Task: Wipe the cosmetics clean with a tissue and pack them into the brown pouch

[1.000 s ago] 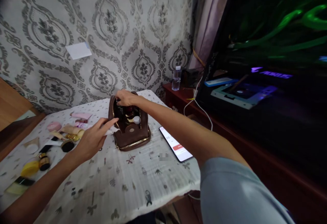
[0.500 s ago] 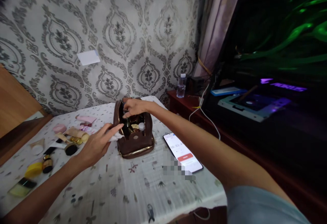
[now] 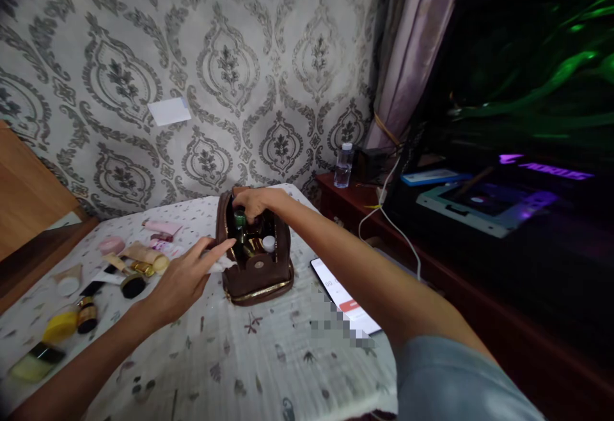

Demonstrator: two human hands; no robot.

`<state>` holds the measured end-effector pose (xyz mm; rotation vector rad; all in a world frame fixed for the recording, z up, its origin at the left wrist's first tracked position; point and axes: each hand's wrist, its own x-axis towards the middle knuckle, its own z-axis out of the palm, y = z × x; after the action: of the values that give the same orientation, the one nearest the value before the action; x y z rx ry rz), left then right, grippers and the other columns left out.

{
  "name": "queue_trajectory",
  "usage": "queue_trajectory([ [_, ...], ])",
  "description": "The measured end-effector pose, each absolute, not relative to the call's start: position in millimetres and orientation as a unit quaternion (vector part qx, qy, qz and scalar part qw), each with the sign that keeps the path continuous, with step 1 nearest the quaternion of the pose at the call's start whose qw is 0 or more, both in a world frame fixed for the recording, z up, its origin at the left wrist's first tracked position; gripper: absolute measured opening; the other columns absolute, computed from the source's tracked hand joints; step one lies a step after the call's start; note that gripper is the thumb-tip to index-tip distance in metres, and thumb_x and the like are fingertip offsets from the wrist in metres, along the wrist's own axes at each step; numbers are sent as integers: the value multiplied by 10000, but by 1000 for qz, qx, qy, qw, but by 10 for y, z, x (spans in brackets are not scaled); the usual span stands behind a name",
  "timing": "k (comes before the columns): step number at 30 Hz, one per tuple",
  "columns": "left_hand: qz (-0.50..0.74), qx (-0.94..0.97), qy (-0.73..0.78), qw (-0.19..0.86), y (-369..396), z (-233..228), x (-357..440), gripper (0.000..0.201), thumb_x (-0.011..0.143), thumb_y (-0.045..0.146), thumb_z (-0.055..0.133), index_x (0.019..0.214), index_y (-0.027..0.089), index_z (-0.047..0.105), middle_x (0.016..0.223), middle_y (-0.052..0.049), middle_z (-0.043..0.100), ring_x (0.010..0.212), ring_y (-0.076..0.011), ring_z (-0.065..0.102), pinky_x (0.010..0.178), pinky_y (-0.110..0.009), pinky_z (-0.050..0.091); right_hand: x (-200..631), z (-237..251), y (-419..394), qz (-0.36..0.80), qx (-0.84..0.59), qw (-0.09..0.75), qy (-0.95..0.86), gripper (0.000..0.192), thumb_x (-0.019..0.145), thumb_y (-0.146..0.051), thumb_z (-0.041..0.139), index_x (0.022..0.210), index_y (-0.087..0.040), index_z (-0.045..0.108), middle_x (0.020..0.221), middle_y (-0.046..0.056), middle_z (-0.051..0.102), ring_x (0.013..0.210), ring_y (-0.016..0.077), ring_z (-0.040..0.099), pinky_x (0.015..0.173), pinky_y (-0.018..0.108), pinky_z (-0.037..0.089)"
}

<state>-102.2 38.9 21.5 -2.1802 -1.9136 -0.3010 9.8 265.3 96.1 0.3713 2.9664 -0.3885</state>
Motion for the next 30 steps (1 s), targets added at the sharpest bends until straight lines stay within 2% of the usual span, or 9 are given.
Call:
queue_trajectory([
  [2, -107, -746, -647, 121, 391, 204, -1027, 787, 816, -21, 364, 1508, 351, 313, 1247, -87, 493, 982, -207, 596, 717, -290, 523, 129, 1024, 2630, -156, 96, 65, 981, 627, 646, -177, 808, 1248, -132, 640, 1041, 39, 716, 878, 174, 639, 734, 220, 456],
  [4, -111, -745, -644, 132, 391, 201, -1027, 789, 803, -26, 368, 1499, 343, 330, 1233, -85, 503, 985, -204, 596, 715, -281, 523, 132, 1044, 2599, -168, 83, 49, 981, 481, 712, -207, 766, 1178, -122, 679, 937, 25, 721, 794, 156, 621, 701, 226, 444],
  [7, -111, -744, -644, 138, 384, 216, -1021, 788, 793, -30, 369, 1492, 332, 343, 1212, -82, 517, 987, -205, 596, 711, -275, 522, 90, 1008, 2569, -149, 74, -9, 986, 237, 791, -129, 643, 1008, -107, 738, 877, 36, 719, 764, 147, 601, 690, 228, 422],
  [11, -101, -745, -646, 134, 369, 241, -1026, 776, 800, -11, 372, 1498, 329, 337, 1173, -71, 530, 913, -191, 600, 688, -264, 513, 46, 984, 2590, -105, 125, -113, 980, 212, 819, -152, 644, 1000, -92, 736, 907, 67, 714, 812, 168, 597, 728, 239, 405],
  [15, -98, -742, -649, 140, 367, 250, -1035, 812, 789, -2, 383, 1509, 369, 314, 1203, -58, 517, 842, -168, 588, 644, -237, 491, 38, 1024, 2617, -87, 170, -161, 968, 223, 835, -201, 652, 1031, -108, 703, 985, 83, 691, 932, 197, 579, 793, 248, 404],
  [25, -86, -735, -657, 141, 364, 296, -972, 768, 809, 19, 385, 1505, 340, 336, 1182, -65, 509, 807, -171, 568, 603, -235, 469, -65, 873, 2612, -86, 219, -163, 958, 290, 816, -215, 665, 1091, -124, 651, 1127, 112, 651, 1055, 229, 574, 785, 252, 428],
  [30, -83, -736, -655, 145, 380, 274, -996, 824, 792, 13, 399, 1522, 380, 287, 1165, -54, 507, 822, -163, 567, 623, -220, 474, -99, 924, 2572, -82, 240, -110, 961, 293, 772, -196, 706, 1053, -114, 691, 1106, 109, 699, 979, 210, 635, 664, 212, 431],
])
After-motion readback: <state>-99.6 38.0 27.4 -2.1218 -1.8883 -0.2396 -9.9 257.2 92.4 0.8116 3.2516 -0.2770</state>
